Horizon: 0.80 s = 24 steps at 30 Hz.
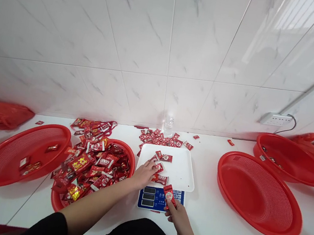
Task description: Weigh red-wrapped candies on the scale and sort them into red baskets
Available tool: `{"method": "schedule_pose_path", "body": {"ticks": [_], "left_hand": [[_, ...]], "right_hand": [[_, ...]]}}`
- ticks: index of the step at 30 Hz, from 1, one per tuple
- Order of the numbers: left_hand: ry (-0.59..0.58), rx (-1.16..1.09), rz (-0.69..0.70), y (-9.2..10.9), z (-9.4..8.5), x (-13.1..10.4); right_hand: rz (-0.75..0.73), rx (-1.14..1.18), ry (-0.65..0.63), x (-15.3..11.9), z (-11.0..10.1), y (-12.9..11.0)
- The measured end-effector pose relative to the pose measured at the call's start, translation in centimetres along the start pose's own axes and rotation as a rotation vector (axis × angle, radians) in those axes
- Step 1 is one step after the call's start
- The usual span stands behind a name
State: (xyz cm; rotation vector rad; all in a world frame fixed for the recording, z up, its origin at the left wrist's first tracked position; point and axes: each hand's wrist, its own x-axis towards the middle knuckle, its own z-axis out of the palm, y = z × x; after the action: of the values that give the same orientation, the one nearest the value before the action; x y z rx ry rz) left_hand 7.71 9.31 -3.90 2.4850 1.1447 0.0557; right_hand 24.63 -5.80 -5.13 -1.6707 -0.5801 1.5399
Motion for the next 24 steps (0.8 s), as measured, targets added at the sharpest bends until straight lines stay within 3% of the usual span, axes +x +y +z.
{"method": "schedule_pose_path", "body": {"ticks": [8,12,19,24], "left_hand": [[0.042,0.031,0.037,0.8,0.6,-0.4],[0.071,0.003,0.055,0.8,-0.2,1.5],[-0.027,0.000,0.000,1.3,-0.6,6.3],[-0.076,-0.027,0.023,1.8,-0.4,6.8]], "right_hand": [[0.005,0.027,-0.044,-0.3,-0.1,0.1],[0.004,0.046,-0.014,-0.4,-0.6,0.1],[-0.003,0.042,0.047,-0.7,-2.1,0.6],[-0.014,0.035,0.062,-0.8,-3.1,0.6]]}}
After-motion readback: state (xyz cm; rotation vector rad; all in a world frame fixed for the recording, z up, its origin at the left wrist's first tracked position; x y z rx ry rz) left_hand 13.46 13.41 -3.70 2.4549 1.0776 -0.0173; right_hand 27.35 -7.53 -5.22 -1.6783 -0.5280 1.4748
